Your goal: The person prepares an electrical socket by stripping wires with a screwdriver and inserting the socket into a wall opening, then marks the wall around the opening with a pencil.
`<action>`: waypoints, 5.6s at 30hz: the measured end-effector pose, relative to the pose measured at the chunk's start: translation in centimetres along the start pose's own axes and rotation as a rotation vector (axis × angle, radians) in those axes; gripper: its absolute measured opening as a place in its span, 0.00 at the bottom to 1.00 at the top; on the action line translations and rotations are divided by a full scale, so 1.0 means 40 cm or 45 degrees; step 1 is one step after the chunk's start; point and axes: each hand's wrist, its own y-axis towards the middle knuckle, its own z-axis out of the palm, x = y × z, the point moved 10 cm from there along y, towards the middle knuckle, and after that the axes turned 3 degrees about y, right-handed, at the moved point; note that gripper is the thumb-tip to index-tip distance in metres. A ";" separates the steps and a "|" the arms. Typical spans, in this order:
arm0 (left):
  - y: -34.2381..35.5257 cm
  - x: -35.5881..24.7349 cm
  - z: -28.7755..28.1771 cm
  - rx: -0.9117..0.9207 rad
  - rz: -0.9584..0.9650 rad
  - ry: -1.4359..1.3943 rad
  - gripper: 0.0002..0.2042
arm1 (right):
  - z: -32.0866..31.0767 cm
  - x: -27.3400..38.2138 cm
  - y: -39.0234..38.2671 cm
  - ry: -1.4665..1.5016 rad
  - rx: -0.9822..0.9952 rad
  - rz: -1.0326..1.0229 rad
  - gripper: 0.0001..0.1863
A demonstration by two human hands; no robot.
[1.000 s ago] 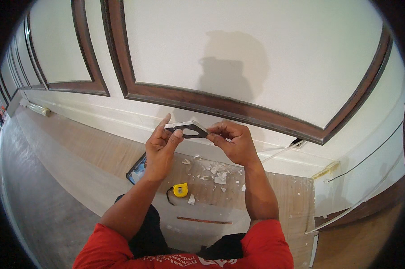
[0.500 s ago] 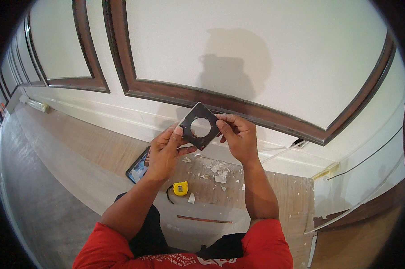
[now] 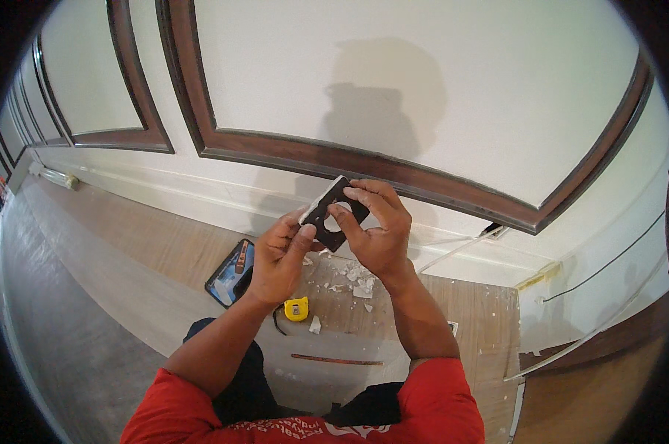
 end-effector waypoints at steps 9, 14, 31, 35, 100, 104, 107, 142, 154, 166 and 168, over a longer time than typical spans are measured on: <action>0.001 0.040 0.000 -0.035 -0.057 0.019 0.17 | -0.004 -0.038 -0.006 0.053 -0.020 0.075 0.11; 0.005 0.057 0.012 -0.029 -0.089 0.003 0.17 | -0.013 -0.045 -0.008 -0.040 -0.038 -0.023 0.11; 0.012 0.050 0.000 -0.044 -0.078 0.016 0.17 | 0.017 -0.065 -0.014 0.033 0.041 0.138 0.17; 0.017 0.061 -0.013 -0.045 -0.042 0.011 0.17 | 0.032 -0.024 -0.008 0.000 0.071 0.051 0.21; 0.021 0.069 -0.029 -0.121 -0.169 -0.135 0.18 | 0.007 -0.123 -0.033 0.040 0.019 0.385 0.15; 0.019 0.074 -0.024 -0.080 -0.152 -0.109 0.18 | 0.038 -0.107 -0.039 0.035 0.068 0.334 0.17; 0.016 0.061 -0.021 -0.081 -0.153 -0.064 0.18 | 0.039 -0.107 -0.035 0.017 0.123 0.332 0.18; -0.009 0.330 -0.002 0.058 -0.731 0.127 0.27 | -0.114 -0.527 -0.297 -0.446 -0.221 0.584 0.23; -0.033 0.236 0.023 0.100 -0.741 0.090 0.24 | -0.151 -0.539 -0.278 -0.494 -0.277 0.591 0.24; -0.033 0.228 0.032 0.128 -0.728 0.102 0.24 | -0.172 -0.581 -0.281 -0.407 -0.383 0.587 0.19; -0.033 0.230 0.034 0.125 -0.746 0.119 0.23 | -0.173 -0.581 -0.283 -0.404 -0.384 0.595 0.18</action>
